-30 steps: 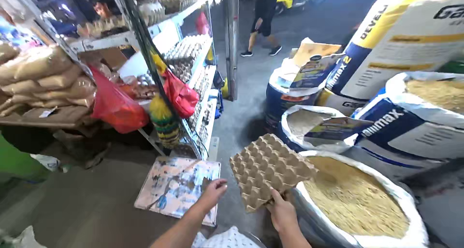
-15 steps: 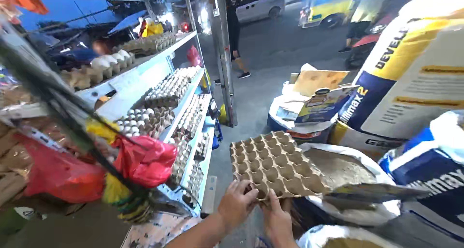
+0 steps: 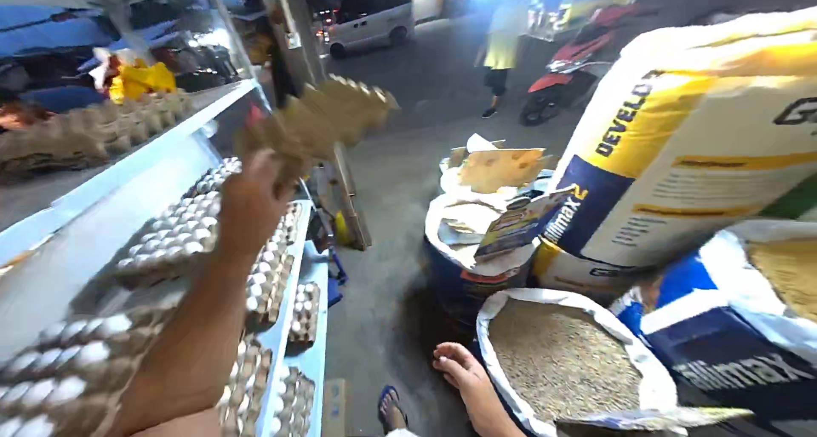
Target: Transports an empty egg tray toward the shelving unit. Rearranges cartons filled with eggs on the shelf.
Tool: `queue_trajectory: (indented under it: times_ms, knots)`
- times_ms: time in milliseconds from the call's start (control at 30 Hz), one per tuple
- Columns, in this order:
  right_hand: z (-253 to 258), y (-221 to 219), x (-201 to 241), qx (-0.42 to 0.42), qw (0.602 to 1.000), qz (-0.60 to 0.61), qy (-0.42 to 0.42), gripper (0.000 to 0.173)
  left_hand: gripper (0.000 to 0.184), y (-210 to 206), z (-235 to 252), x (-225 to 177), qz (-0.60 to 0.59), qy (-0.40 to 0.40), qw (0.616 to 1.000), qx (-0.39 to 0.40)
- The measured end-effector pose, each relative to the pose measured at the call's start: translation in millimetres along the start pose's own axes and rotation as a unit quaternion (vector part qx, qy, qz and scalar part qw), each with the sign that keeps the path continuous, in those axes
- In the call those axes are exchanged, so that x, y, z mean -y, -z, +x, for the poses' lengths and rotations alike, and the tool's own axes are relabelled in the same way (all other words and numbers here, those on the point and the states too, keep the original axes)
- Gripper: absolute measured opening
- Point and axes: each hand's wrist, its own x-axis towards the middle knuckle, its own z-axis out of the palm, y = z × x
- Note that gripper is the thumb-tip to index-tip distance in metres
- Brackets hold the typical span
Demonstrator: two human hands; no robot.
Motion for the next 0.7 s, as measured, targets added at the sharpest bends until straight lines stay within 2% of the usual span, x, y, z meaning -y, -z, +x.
queue_trajectory:
  times_ms: [100, 200, 333, 500, 633, 700]
  knots:
    - [50.2, -6.9, -2.8, -0.027, 0.999, -0.015, -0.018, 0.027, 0.035, 28.0, 66.4, 36.9, 0.052, 0.023, 0.998, -0.029]
    - [101.6, -32.3, 5.0, -0.053, 0.998, -0.014, -0.036, 0.025, 0.040, 44.8, 124.6, 82.2, 0.088, 0.049, 0.994, -0.029]
    - [171.6, -79.0, 23.6, 0.021, 0.999, -0.023, -0.024, 0.026, 0.035, 56.0, 176.6, 134.5, 0.146, 0.124, 0.980, -0.047]
    - [260.8, -130.4, 48.9, 0.167, 0.984, -0.051, -0.041, 0.021, 0.036, 62.9, 202.6, 180.2, 0.245, 0.248, 0.937, -0.031]
    - [347.7, -168.1, 67.3, 0.259, 0.955, -0.127, -0.070, 0.019, 0.040, 57.4, 197.1, 225.3, 0.321, 0.338, 0.884, -0.032]
    - [390.0, -189.3, 78.7, 0.304, 0.937, -0.155, -0.075, 0.020, 0.039, 53.8, 187.0, 239.1, 0.343, 0.362, 0.867, 0.001]
